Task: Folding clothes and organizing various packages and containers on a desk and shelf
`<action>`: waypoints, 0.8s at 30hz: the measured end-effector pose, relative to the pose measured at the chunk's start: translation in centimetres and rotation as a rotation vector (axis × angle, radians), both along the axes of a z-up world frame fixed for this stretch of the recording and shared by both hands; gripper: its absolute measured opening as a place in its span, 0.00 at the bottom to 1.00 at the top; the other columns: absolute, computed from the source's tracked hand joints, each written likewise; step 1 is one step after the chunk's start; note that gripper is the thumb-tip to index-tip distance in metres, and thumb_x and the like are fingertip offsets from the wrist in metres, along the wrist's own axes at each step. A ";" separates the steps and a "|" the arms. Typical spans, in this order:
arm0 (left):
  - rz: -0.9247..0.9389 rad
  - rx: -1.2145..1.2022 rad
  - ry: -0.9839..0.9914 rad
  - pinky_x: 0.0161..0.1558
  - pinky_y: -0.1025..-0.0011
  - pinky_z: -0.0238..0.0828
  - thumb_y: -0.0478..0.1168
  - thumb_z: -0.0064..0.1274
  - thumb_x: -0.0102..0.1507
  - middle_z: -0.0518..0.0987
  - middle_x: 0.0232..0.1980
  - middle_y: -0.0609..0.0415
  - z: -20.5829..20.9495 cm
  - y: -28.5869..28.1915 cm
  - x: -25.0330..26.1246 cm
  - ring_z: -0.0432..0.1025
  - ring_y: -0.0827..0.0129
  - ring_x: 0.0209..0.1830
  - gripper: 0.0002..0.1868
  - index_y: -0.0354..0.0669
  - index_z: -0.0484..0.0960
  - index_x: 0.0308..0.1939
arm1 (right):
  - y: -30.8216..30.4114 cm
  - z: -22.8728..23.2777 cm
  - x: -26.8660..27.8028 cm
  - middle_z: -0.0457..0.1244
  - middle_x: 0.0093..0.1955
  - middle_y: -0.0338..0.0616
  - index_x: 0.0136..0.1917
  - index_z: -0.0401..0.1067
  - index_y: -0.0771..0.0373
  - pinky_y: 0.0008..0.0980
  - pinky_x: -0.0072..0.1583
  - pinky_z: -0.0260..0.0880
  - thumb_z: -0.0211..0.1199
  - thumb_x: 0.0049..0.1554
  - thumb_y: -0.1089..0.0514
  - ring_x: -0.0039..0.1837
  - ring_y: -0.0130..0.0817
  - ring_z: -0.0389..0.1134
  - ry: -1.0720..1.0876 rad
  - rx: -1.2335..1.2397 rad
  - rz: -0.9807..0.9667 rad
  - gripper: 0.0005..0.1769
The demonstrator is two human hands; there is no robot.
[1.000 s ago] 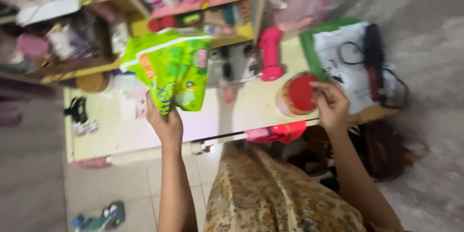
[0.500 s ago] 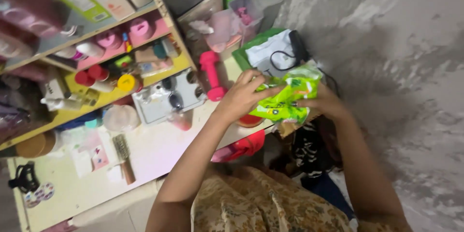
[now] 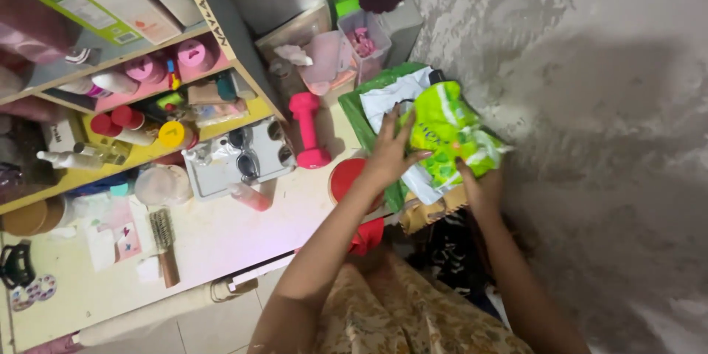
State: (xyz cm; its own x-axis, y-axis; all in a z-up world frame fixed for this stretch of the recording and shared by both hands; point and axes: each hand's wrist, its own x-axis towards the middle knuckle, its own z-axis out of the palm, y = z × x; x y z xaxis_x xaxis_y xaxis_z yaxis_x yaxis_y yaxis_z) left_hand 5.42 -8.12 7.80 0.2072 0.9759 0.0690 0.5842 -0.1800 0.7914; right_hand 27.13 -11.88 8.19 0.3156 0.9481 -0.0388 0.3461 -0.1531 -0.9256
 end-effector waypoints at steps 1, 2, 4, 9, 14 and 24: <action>0.013 0.001 0.002 0.73 0.35 0.51 0.59 0.63 0.60 0.45 0.80 0.28 -0.8 -0.1 1.2 0.44 0.22 0.77 0.50 0.49 0.55 0.80 | -0.1 0.6 0.2 0.67 0.59 0.63 0.63 0.72 0.74 0.50 0.64 0.65 0.76 0.54 0.45 0.64 0.49 0.68 0.002 0.001 0.013 0.36; 0.003 0.010 -0.027 0.73 0.34 0.50 0.57 0.64 0.59 0.40 0.81 0.27 -1.7 -0.1 2.3 0.41 0.19 0.76 0.51 0.45 0.57 0.78 | -0.1 1.3 0.3 0.61 0.67 0.62 0.70 0.64 0.70 0.50 0.70 0.57 0.72 0.55 0.53 0.71 0.50 0.60 -0.009 0.184 0.047 0.36; 0.008 0.019 -0.056 0.73 0.33 0.50 0.56 0.65 0.57 0.35 0.81 0.26 -2.3 0.0 4.2 0.38 0.15 0.76 0.51 0.42 0.58 0.77 | -0.1 2.6 0.5 0.54 0.75 0.61 0.77 0.57 0.66 0.51 0.77 0.48 0.68 0.55 0.62 0.78 0.52 0.52 -0.016 0.365 0.095 0.40; 0.060 0.113 0.427 0.70 0.37 0.58 0.60 0.66 0.53 0.38 0.81 0.24 -5.2 0.6 6.7 0.40 0.19 0.78 0.46 0.34 0.72 0.66 | 0.4 4.2 0.1 0.59 0.69 0.54 0.64 0.74 0.66 0.57 0.76 0.50 0.64 0.54 0.73 0.78 0.61 0.54 -0.369 0.565 0.272 0.23; 0.010 0.002 0.495 0.70 0.22 0.35 0.67 0.63 0.54 0.37 0.83 0.32 -3.7 1.2 5.1 0.35 0.27 0.81 0.49 0.45 0.68 0.71 | 0.8 2.2 0.4 0.59 0.69 0.49 0.62 0.76 0.59 0.63 0.77 0.43 0.64 0.55 0.71 0.79 0.60 0.53 -0.414 0.557 0.351 0.22; 0.331 -0.050 0.227 0.69 0.26 0.46 0.55 0.62 0.60 0.45 0.83 0.38 1.2 -3.9 -5.8 0.40 0.41 0.83 0.45 0.52 0.61 0.77 | 1.0 11.3 -5.5 0.61 0.67 0.49 0.60 0.78 0.61 0.58 0.76 0.53 0.62 0.59 0.73 0.76 0.51 0.57 -0.258 0.611 0.417 0.17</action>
